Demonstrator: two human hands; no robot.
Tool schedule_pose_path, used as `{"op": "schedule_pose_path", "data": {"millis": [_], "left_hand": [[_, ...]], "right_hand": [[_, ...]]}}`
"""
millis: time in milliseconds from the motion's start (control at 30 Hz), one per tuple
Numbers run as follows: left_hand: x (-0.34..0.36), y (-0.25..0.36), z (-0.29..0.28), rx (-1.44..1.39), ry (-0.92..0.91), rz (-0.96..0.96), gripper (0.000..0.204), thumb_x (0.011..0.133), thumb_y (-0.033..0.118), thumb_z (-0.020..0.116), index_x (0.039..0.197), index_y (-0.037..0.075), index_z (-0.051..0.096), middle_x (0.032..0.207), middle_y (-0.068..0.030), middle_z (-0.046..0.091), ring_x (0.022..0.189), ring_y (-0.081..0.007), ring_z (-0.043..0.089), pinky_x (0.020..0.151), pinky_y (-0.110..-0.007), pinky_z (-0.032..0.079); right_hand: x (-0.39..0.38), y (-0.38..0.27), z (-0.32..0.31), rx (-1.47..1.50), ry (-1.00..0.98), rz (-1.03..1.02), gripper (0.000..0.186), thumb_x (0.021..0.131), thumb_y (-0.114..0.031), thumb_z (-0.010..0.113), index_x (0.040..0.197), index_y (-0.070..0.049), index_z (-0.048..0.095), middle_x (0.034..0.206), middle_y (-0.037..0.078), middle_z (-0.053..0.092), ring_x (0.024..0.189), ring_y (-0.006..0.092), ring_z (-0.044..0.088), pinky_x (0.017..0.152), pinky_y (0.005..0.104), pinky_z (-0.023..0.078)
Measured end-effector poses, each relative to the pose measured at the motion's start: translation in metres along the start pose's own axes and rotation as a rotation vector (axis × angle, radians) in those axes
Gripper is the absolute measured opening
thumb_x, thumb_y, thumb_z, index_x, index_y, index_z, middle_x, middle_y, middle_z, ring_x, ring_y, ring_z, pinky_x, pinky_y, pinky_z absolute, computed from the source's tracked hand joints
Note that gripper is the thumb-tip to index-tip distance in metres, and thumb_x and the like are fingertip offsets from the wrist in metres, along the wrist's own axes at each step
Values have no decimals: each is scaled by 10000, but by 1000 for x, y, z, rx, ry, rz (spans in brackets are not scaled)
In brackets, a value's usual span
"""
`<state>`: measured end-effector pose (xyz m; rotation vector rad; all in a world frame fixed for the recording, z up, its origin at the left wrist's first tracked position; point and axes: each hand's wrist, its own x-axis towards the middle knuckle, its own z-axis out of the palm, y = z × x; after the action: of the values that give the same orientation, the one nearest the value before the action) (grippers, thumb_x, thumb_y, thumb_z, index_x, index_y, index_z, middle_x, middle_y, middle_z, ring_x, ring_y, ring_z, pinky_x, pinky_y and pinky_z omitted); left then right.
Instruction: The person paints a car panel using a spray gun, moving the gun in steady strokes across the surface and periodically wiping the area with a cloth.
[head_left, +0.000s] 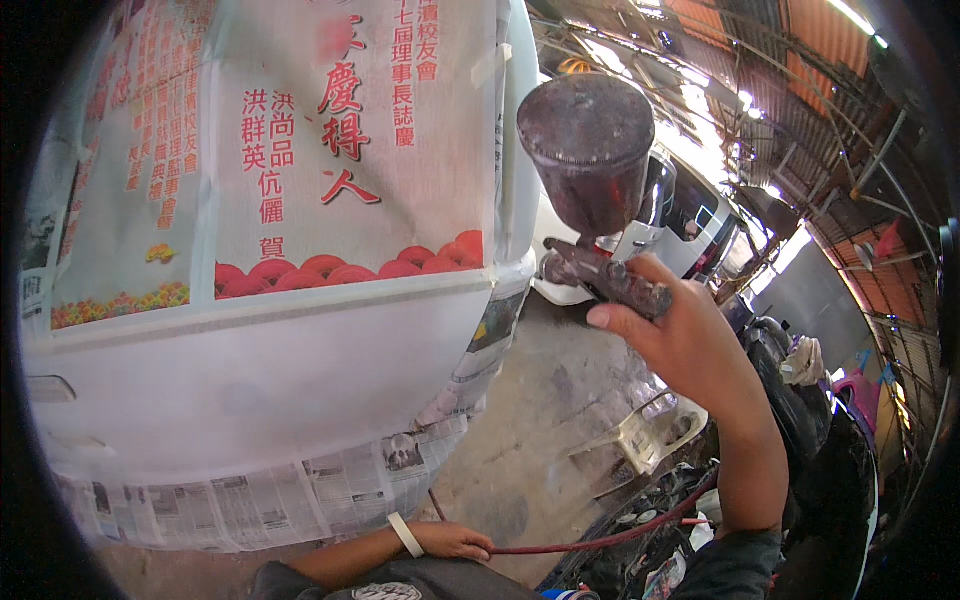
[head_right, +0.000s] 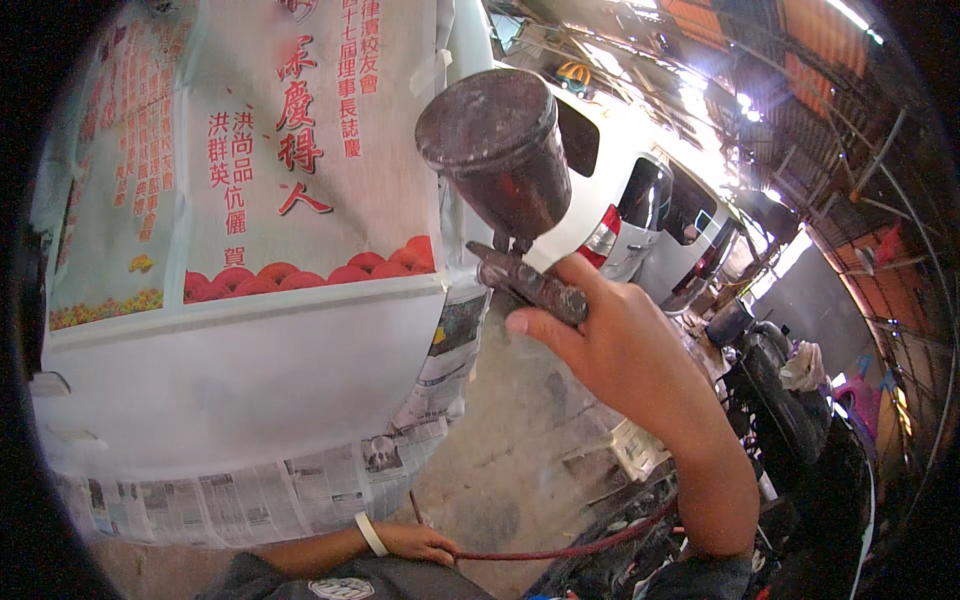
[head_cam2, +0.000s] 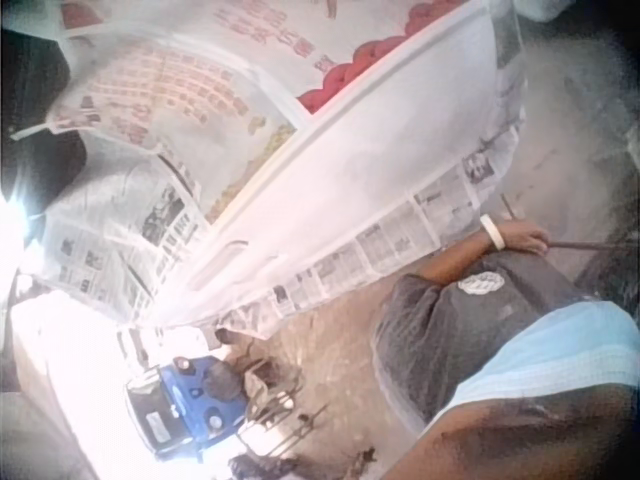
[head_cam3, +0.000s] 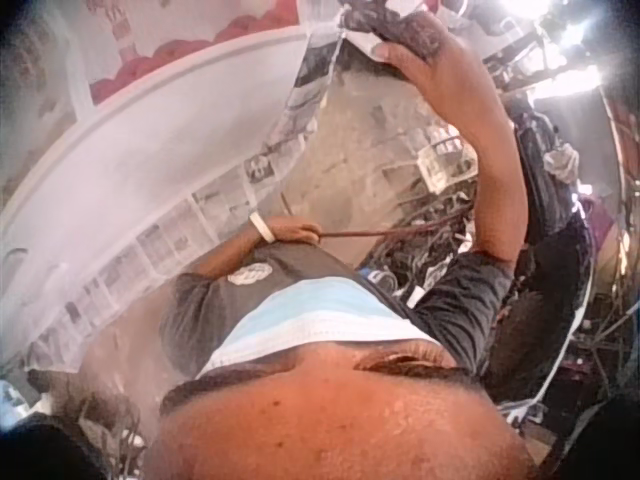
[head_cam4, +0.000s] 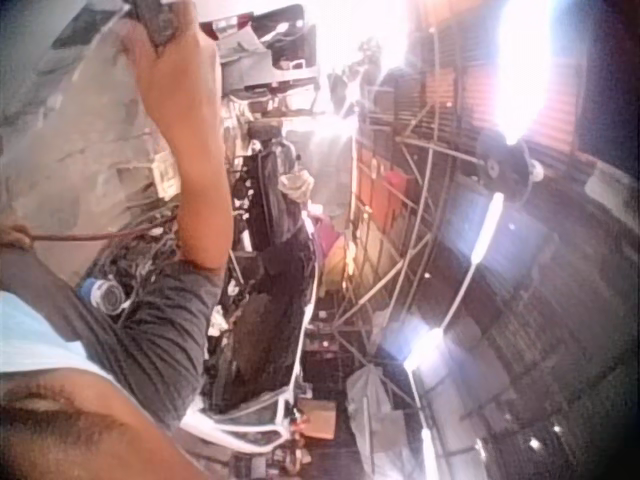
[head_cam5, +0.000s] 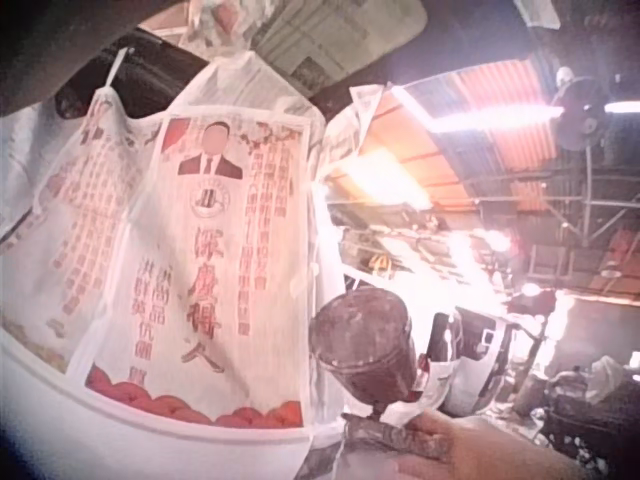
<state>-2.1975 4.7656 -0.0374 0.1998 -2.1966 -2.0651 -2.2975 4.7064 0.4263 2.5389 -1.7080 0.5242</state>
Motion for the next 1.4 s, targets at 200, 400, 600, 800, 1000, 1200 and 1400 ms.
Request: {"op": "schedule_pose_path", "data": {"millis": [200,400,600,800,1000,1200,1400], "left_hand": [[-18,43,-17,69,83,-8,422,1040,372,477,1284,39,566,1160,-134,654,1100,-240,597,968,-348,434],[-21,46,-15,80,206,-10,418,1047,383,458,1299,69,568,1158,-127,654,1102,-242,599,968,-349,439],[-19,65,-12,84,410,90,363,1021,340,506,1208,44,602,1124,-141,647,1066,-269,598,937,-363,452],[-8,77,-3,176,556,80,289,1031,281,505,1117,38,636,1080,-150,642,1055,-266,583,935,-363,442],[3,94,-11,4,654,-14,326,1037,332,505,1097,40,637,1019,-114,644,1003,-223,585,896,-346,448],[35,115,-31,198,826,-11,355,1030,364,515,1088,34,633,953,-90,660,919,-218,610,835,-350,470],[62,147,-37,110,833,-28,395,1015,398,529,1112,30,637,980,-126,684,970,-235,642,849,-369,489]], "right_hand": [[40,1,-17,-6,224,-129,540,889,-433,704,1167,11,575,796,245,671,762,389,687,676,426,504],[86,-16,-53,74,324,-185,602,884,-498,659,1170,31,614,853,231,692,792,346,687,759,411,516],[136,-10,-68,234,447,-285,535,875,-509,672,1157,-55,649,799,136,692,641,247,668,626,367,536],[152,14,-80,488,405,-326,442,878,-450,677,1104,-70,671,682,38,596,477,143,582,460,308,502],[180,37,-92,671,316,-475,426,860,-428,690,1082,-65,657,725,37,605,445,118,538,409,289,457],[211,61,-96,573,216,-579,480,889,-477,646,965,-3,638,761,52,650,417,127,556,384,269,452],[223,83,-100,565,80,-629,457,912,-469,643,924,-12,626,698,39,633,391,108,518,360,270,417]]}}
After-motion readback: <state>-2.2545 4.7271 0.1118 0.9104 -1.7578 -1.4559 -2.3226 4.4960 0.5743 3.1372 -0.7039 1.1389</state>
